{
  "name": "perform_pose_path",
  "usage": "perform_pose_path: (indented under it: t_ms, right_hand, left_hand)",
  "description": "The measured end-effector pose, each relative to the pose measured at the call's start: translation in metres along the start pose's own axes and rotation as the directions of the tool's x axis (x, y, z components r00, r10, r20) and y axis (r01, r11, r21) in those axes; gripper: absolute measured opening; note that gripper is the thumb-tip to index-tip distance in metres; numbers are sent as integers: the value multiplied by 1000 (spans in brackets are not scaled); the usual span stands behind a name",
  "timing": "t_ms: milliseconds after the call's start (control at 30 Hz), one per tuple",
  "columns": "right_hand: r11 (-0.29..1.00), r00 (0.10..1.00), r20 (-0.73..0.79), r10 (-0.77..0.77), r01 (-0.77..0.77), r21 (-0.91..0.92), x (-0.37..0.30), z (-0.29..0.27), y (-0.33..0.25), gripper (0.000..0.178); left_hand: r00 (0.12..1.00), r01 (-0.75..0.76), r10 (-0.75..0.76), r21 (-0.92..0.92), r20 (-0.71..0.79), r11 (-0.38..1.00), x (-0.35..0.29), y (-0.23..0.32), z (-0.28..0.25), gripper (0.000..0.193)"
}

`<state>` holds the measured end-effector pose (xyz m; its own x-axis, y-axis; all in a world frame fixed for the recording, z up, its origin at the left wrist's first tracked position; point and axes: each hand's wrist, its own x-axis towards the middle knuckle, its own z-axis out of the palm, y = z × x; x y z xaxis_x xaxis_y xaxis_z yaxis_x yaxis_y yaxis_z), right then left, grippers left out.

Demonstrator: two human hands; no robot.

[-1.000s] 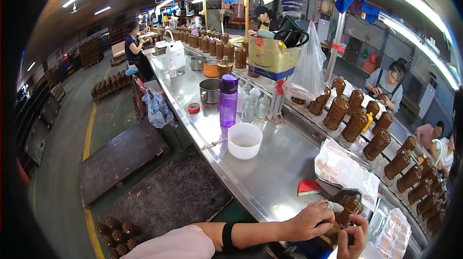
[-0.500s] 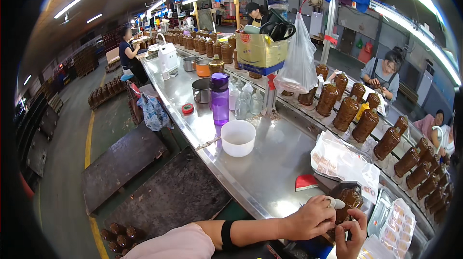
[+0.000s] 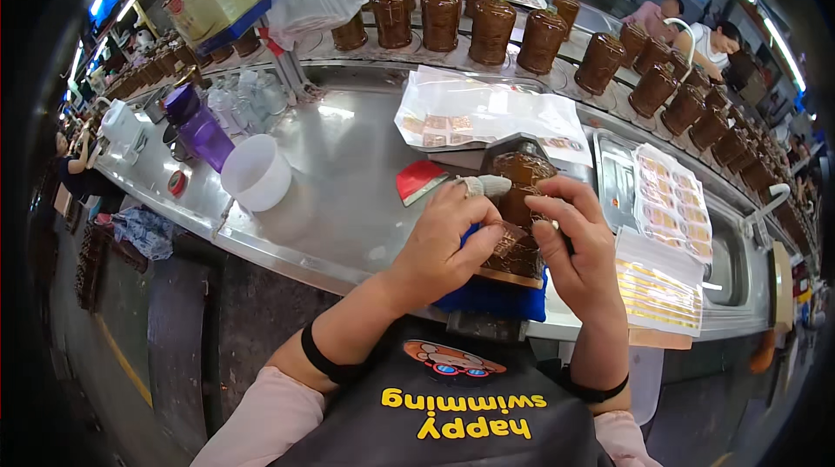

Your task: Applying and cleaning labels on brown ceramic-style bottles in a production facility.

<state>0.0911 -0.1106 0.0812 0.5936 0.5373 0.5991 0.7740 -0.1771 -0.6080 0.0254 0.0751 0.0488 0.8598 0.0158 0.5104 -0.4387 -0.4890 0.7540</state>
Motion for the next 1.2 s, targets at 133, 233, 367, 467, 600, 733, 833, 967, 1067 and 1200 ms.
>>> perform_pose_path:
  t_ms: [133,233,367,467,600,733,833,967,1067,1200]
  right_hand:
    - [999,993,104,-54,54,2,1,1,4,10]
    - [997,989,129,-73,74,-4,1,2,3,10]
    - [1000,996,92,-3,1,21,-3,0,6,9]
    - [998,997,72,31,-34,48,-7,-4,8,8]
    - [994,993,55,104,-105,28,-8,-29,18,6]
    - [979,985,-12,175,-175,-107,-7,-69,53,6]
    - [960,984,-76,162,-175,-220,-1,-93,111,10]
    - [771,870,-149,470,-487,-410,29,-141,198,19]
    - [658,806,-35,591,-507,-557,44,-139,266,24]
    - [458,726,71,684,-352,-816,35,-115,343,23]
  left_hand:
    - [999,-38,35,126,28,991,3,8,-1,13]
    - [999,-44,39,145,34,988,3,9,-2,13]
    - [998,31,-33,44,49,999,3,8,1,13]
    - [998,60,-59,-15,34,998,1,12,7,13]
    - [993,106,-104,-34,60,994,-8,1,6,21]
    - [993,43,-57,133,102,990,-28,-18,16,72]
    - [970,46,-97,221,225,974,-40,-30,21,99]
    - [993,-12,-33,387,109,922,-42,-35,36,100]
    - [985,66,-113,321,129,945,-37,-40,35,99]
    - [989,17,-68,363,129,931,-35,-40,37,98]
